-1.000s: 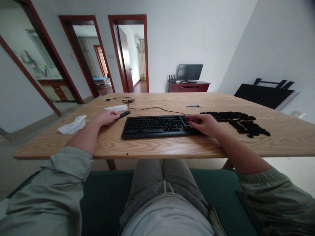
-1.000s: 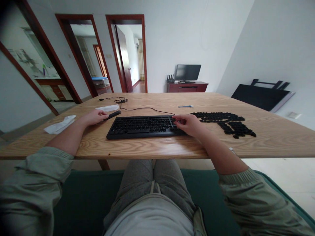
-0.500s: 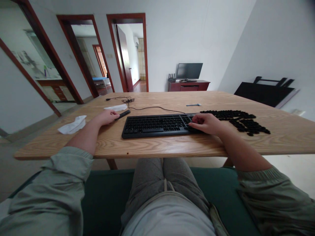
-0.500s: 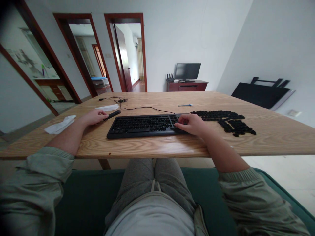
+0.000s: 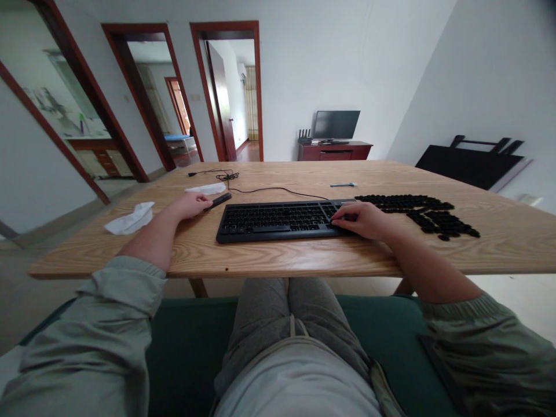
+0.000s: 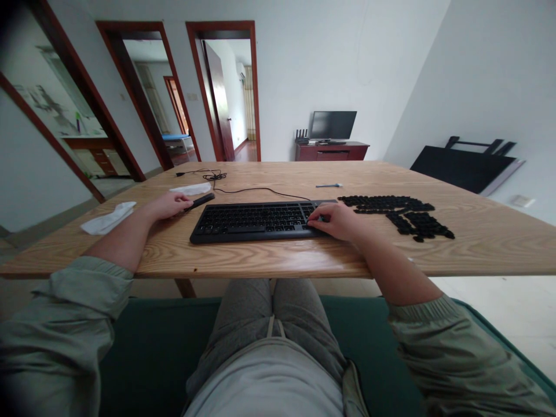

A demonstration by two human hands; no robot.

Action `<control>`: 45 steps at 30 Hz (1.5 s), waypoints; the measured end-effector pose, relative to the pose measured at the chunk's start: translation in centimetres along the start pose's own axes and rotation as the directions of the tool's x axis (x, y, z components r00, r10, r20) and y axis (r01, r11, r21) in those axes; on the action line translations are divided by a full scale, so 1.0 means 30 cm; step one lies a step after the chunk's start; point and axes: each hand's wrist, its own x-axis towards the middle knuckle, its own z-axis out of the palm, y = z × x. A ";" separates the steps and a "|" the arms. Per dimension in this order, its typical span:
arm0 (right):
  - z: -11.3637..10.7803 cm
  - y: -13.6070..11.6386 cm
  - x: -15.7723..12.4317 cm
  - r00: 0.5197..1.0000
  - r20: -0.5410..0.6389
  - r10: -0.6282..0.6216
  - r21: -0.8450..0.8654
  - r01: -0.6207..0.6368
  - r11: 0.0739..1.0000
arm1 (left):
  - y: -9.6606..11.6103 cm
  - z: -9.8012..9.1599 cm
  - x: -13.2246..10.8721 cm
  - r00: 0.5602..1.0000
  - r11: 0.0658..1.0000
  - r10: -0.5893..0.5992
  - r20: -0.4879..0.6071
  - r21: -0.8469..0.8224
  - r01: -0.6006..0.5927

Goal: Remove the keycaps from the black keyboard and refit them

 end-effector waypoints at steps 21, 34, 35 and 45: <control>-0.007 0.007 -0.012 0.994 0.028 0.109 -0.025 -0.108 0.994 | 0.026 -0.003 -0.022 1.000 1.000 -0.016 -0.017 0.011 0.016; -0.005 0.017 -0.014 1.000 0.010 -0.013 -0.023 0.014 1.000 | 0.042 -0.009 -0.037 1.000 1.000 -0.015 -0.018 0.016 0.015; -0.005 0.017 -0.014 1.000 0.010 -0.017 -0.024 0.017 1.000 | 0.045 -0.010 -0.040 1.000 1.000 -0.018 -0.016 0.016 0.018; -0.004 0.015 -0.015 1.000 -0.001 0.031 -0.001 -0.031 1.000 | 0.069 -0.010 -0.061 0.999 0.999 -0.048 -0.006 0.009 0.048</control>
